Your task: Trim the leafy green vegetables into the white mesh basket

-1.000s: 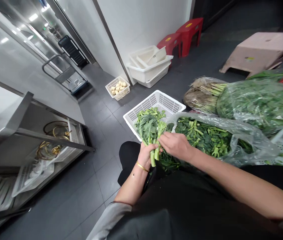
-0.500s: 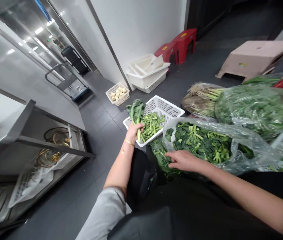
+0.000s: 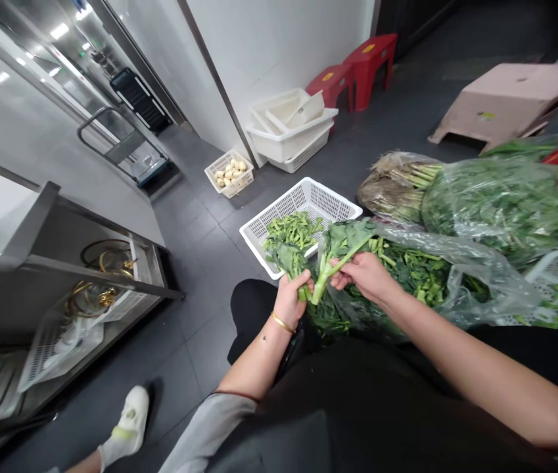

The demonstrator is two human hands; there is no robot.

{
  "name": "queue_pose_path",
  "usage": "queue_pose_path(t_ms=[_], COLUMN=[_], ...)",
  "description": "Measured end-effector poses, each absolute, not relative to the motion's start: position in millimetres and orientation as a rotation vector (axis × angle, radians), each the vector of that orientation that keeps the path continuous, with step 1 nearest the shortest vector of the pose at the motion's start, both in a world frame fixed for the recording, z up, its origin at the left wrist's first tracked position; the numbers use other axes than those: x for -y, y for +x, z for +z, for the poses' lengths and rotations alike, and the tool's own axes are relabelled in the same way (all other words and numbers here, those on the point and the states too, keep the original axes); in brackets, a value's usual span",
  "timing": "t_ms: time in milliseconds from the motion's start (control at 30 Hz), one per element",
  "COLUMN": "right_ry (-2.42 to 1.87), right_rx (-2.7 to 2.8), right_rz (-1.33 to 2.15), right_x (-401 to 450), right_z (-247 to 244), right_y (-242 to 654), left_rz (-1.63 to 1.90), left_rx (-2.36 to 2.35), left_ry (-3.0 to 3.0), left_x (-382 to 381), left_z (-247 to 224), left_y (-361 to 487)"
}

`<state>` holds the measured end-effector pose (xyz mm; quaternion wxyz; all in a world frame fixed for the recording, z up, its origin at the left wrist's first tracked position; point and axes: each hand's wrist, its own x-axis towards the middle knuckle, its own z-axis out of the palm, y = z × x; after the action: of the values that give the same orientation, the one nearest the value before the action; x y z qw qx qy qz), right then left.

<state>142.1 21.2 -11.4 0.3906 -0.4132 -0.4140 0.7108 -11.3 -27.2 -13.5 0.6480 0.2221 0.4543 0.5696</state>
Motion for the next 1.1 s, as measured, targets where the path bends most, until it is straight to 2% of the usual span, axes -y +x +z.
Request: queue_pose_path(t_ms=[67, 167, 267, 333, 400, 567, 767, 867, 1000, 1100], right_ry=[-1.096, -1.268, -1.222, -1.064, -1.065, -1.281, -1.168, -1.138, -0.969, -0.920], right_rx=[1.147, 1.511, 1.891, 2.036, 2.031, 1.775, 1.597, 1.447, 1.254, 1.316], right_rz=[1.778, 1.389, 0.937, 0.856, 0.926, 1.378, 1.233, 1.420, 1.719, 1.681], right_x=[-24.4, -22.0, -2.6, 10.0, 10.7, -27.1, -6.5, 2.1, -18.6, -32.8], right_z=[-8.8, -2.6, -2.0, -5.7, -9.2, -0.5, -7.2, -21.8, -20.0, -11.1], right_y=[142.1, 135.2, 128.7, 128.9, 132.1, 133.5, 122.3, 125.1, 126.9, 125.5], left_rz=[1.253, 1.113, 1.275, 1.400, 1.447, 1.426, 1.486, 1.449, 1.164, 1.141], left_rx=[-0.992, -0.943, -1.037, -1.113, -1.176, -1.248, -1.184, -1.075, -0.840, -0.853], left_ry=[0.544, 0.560, 0.522, 0.517, 0.588, 0.769, 0.643, 0.537, 0.457, 0.509], left_x=[33.5, 39.4, 36.0, 32.4, 32.0, 41.2, 30.5, 27.5, 34.0, 38.0], left_z=[-12.9, -9.8, -8.1, -8.4, -10.0, -17.8, -18.3, -16.5, -18.5, -19.3], left_y=[-5.9, 1.0, -1.3, -7.1, -12.5, -10.6, -9.6, -16.8, -19.7, -14.5])
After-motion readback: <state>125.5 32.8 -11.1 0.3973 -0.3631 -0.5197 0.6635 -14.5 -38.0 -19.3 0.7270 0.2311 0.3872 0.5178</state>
